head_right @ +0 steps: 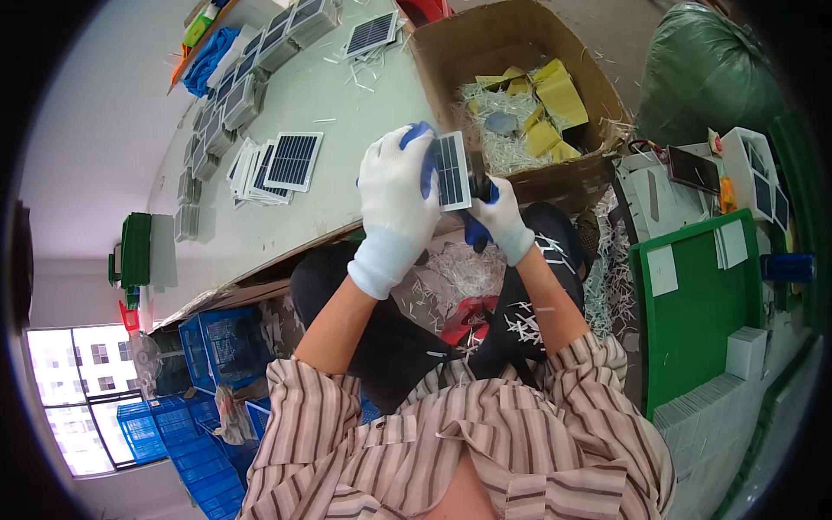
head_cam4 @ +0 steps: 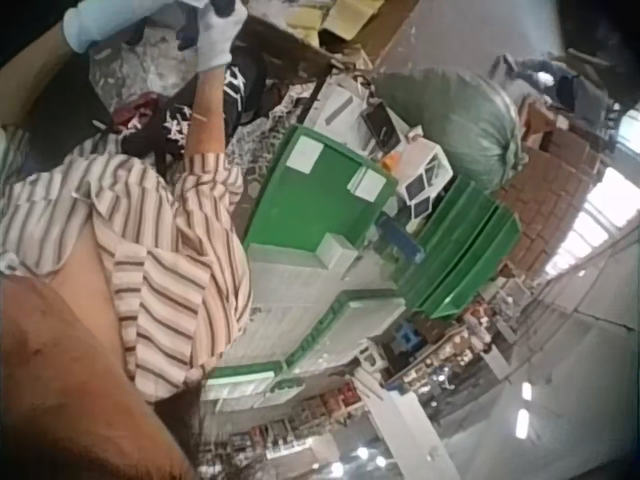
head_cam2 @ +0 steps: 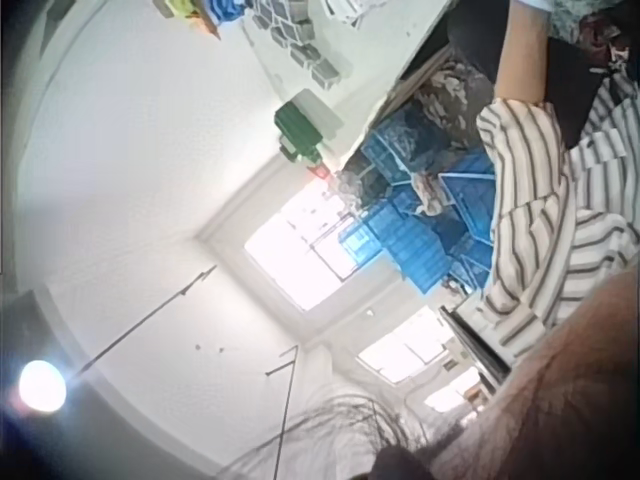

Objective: The person is trimming excess material from the edges of small solar panels using scissors.

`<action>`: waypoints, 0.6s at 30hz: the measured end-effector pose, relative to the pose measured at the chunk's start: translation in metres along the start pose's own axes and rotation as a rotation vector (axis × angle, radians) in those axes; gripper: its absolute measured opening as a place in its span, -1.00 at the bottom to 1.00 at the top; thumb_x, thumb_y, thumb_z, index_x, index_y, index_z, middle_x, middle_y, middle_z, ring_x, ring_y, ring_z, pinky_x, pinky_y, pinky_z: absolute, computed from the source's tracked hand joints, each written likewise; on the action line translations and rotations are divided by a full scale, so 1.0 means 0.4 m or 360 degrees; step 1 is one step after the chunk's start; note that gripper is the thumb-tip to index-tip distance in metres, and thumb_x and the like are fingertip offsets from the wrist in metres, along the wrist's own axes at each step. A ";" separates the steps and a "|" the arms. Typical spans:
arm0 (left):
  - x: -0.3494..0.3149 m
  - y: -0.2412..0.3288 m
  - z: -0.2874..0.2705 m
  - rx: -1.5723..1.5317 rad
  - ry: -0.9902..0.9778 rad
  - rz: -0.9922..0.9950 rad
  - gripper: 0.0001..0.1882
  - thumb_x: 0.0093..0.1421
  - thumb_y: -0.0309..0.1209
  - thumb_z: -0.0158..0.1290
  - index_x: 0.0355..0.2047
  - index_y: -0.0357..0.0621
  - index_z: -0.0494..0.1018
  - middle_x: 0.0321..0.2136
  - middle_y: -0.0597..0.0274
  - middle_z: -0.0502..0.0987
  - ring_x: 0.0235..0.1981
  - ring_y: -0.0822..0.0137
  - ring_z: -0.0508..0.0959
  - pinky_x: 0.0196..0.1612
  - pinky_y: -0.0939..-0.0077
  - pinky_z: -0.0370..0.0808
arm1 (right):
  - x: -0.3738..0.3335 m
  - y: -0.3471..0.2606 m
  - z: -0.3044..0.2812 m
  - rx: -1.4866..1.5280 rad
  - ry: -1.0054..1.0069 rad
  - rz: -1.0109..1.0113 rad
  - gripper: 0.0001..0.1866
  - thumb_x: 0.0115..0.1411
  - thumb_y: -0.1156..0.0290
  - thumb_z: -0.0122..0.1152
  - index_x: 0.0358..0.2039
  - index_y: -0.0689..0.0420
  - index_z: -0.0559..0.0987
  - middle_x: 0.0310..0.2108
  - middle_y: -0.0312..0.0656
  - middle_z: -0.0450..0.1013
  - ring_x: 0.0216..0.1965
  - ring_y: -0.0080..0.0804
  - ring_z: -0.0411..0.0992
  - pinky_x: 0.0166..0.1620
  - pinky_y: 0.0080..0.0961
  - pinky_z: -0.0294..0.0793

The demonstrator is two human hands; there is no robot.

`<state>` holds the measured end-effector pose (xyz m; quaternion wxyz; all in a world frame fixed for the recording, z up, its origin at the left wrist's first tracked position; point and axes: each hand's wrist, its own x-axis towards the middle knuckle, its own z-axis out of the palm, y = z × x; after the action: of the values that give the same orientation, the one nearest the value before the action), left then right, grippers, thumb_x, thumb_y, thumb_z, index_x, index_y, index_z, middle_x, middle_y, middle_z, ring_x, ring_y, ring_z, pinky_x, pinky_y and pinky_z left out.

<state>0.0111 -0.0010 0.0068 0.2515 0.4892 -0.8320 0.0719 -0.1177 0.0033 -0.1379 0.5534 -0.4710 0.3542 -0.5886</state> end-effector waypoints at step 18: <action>-0.001 0.025 0.023 -0.0219 0.0194 -0.0043 -0.65 -0.12 -0.64 0.02 -0.26 -0.10 0.50 -0.19 0.09 0.47 -0.11 0.03 0.42 -0.05 0.20 0.36 | -0.036 -0.041 -0.002 -0.0038 -0.0033 0.0050 -0.80 -0.03 0.48 0.31 -0.35 0.23 0.58 -0.47 -0.30 0.53 -0.45 -0.67 0.45 -0.35 -0.66 0.45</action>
<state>-0.0006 0.0012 0.0001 0.3356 0.4765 -0.8115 0.0408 -0.1244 0.0195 -0.1250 0.5608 -0.4780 0.3627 -0.5705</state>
